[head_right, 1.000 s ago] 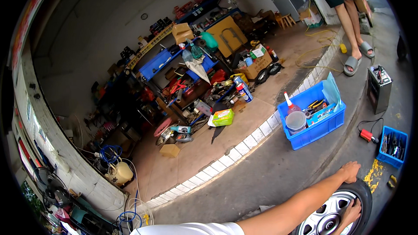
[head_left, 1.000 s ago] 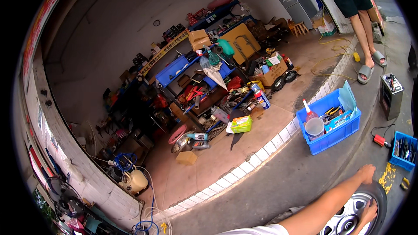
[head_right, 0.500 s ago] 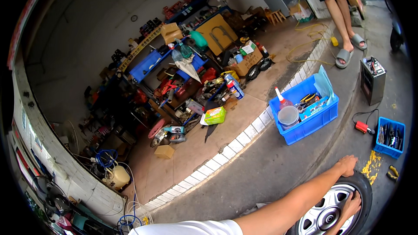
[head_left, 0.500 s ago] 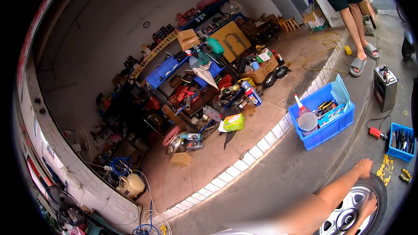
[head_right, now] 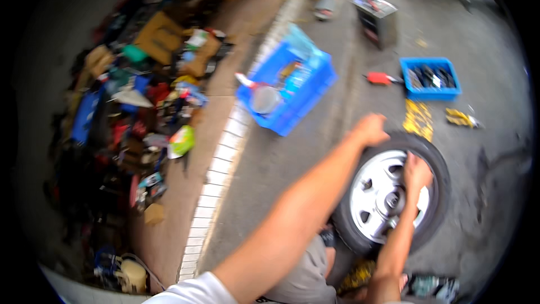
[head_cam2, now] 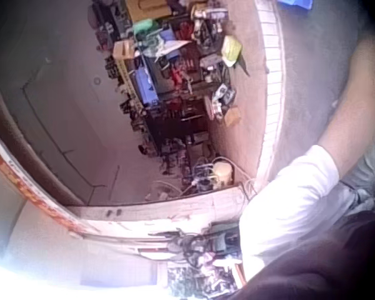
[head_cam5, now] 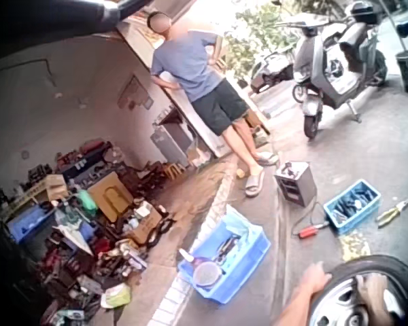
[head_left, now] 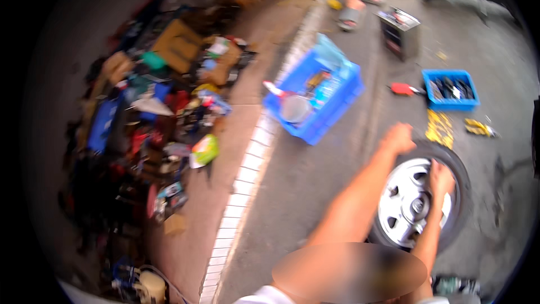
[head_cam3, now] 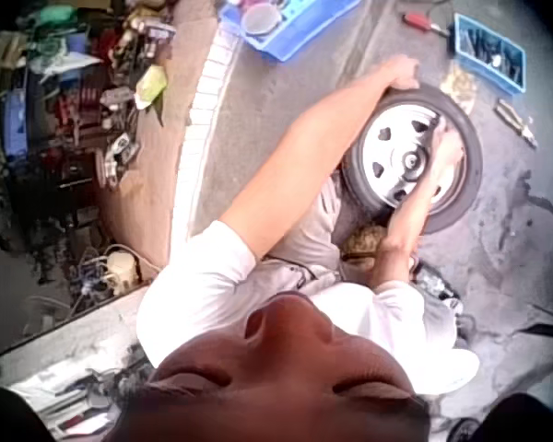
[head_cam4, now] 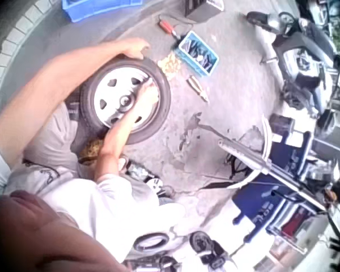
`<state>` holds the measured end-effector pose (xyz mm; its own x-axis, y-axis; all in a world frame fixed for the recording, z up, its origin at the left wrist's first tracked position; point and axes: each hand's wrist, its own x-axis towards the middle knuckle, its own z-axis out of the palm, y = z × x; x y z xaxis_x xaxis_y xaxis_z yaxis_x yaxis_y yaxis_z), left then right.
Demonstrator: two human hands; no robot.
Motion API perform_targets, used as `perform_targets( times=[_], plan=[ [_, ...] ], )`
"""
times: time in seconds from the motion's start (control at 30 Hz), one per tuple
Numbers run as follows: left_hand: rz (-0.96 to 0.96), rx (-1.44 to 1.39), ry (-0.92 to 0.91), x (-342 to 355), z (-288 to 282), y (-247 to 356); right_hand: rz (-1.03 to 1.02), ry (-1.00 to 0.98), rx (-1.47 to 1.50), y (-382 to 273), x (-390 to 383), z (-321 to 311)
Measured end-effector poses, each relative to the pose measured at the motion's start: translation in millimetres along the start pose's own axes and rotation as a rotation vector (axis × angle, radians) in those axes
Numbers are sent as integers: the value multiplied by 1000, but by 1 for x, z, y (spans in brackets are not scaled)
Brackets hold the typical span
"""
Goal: The person installs a black inner tube into a motorcycle tire rim by hand and then uses two screwdrivers to pry the tire bead over the rim edge.
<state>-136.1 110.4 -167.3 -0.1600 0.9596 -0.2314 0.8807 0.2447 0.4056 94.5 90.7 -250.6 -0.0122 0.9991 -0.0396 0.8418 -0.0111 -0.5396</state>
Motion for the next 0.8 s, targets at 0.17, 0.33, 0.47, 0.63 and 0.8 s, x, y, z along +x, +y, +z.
perform_targets(
  times=[0.17, 0.33, 0.47, 0.63, 0.8],
  plan=[
    [-55, 29, -32, -22, -64, -52, 103, -75, 15, -29, 22, -18],
    [-100, 37, -116, -36, -56, -55, 195, 104, 40, 44, 63, -56],
    [-175, 49, -183, -19, -52, -87, 172, -108, -145, 51, 61, -65],
    [-44, -4, -308, 17, -29, -48, -19, -49, -140, -33, 34, -116],
    [376, 318, -218, 3, 14, 39, -580, 98, -326, -68, 133, -178]
  ],
)
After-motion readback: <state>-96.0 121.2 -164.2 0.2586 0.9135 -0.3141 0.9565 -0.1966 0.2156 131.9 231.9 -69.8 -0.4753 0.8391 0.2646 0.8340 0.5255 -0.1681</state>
